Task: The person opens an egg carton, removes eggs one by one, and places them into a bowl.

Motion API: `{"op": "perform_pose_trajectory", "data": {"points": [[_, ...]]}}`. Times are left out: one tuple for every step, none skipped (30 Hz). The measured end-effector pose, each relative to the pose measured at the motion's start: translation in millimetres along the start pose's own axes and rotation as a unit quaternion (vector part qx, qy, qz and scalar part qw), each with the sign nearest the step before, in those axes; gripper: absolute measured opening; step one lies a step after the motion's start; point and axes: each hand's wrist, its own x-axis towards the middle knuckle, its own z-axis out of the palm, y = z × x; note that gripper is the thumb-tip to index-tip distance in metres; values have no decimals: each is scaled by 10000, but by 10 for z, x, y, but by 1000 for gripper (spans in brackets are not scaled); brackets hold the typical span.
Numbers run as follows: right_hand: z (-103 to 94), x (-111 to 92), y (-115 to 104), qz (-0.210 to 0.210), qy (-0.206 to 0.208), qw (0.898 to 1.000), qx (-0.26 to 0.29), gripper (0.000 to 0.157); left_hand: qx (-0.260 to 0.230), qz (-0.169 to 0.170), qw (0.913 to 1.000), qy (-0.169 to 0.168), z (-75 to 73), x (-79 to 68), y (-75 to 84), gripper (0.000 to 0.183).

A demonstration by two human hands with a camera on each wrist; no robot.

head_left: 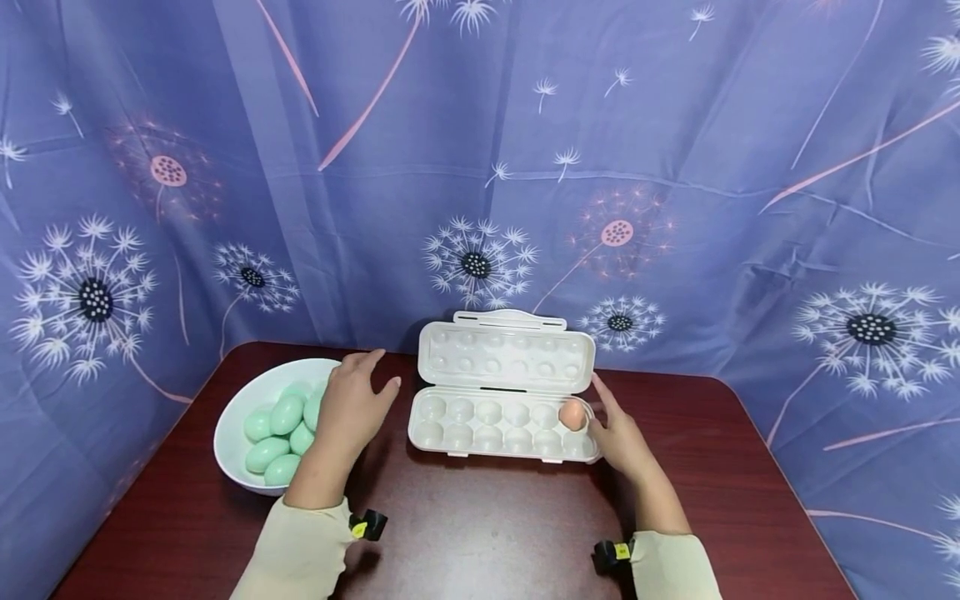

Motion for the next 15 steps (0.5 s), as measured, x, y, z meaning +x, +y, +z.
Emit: {"op": "perform_pose_trajectory", "data": {"points": [[0, 2, 2, -4, 13, 10000, -8, 77, -35, 68, 10000, 27, 34, 1, 21, 56], [0, 4, 4, -6, 23, 10000, -16, 77, -50, 144, 9999, 42, 67, 2, 42, 56], [0, 7, 6, -5, 37, 10000, -25, 77, -75, 217, 9997, 56, 100, 3, 63, 55], [0, 9, 6, -7, 43, 10000, -37, 77, -94, 284, 9995, 63, 131, 1, 86, 55], [1, 11, 9, -1, 47, 10000, -39, 77, -97, 344, 9993, 63, 158, -3, 112, 55], [3, 12, 10, 7, 46, 10000, -33, 77, -107, 392, 9992, 61, 183, -7, 136, 54], [5, 13, 11, 10, 40, 10000, -28, 77, -110, 438, 9990, 56, 205, -13, 162, 55], [8, 14, 13, 13, 26, 10000, -15, 77, -104, 468, 9988, 40, 227, -18, 187, 55], [10, 13, 11, 16, 17, 10000, -3, 77, -107, 485, 9988, 16, 249, -22, 210, 55], [12, 10, 10, -2, 5, 10000, -2, 77, -99, 506, 9987, -5, 268, -28, 236, 55], [15, 7, 7, -5, 7, 10000, 24, 77, -96, 536, 9985, -16, 288, -33, 261, 55], [17, 7, 7, -8, 8, 10000, 46, 77, -109, 556, 9984, -13, 307, -37, 285, 55], [18, 6, 5, -20, 9, 10000, 68, 77, -123, 587, 9982, -10, 326, -43, 309, 55], [19, 5, 3, -29, 11, 10000, 88, 77, -142, 604, 9981, -13, 344, -49, 334, 54], [19, 4, 3, -42, 12, 9999, 101, 77, -147, 623, 9979, -10, 365, -56, 358, 54]]}}
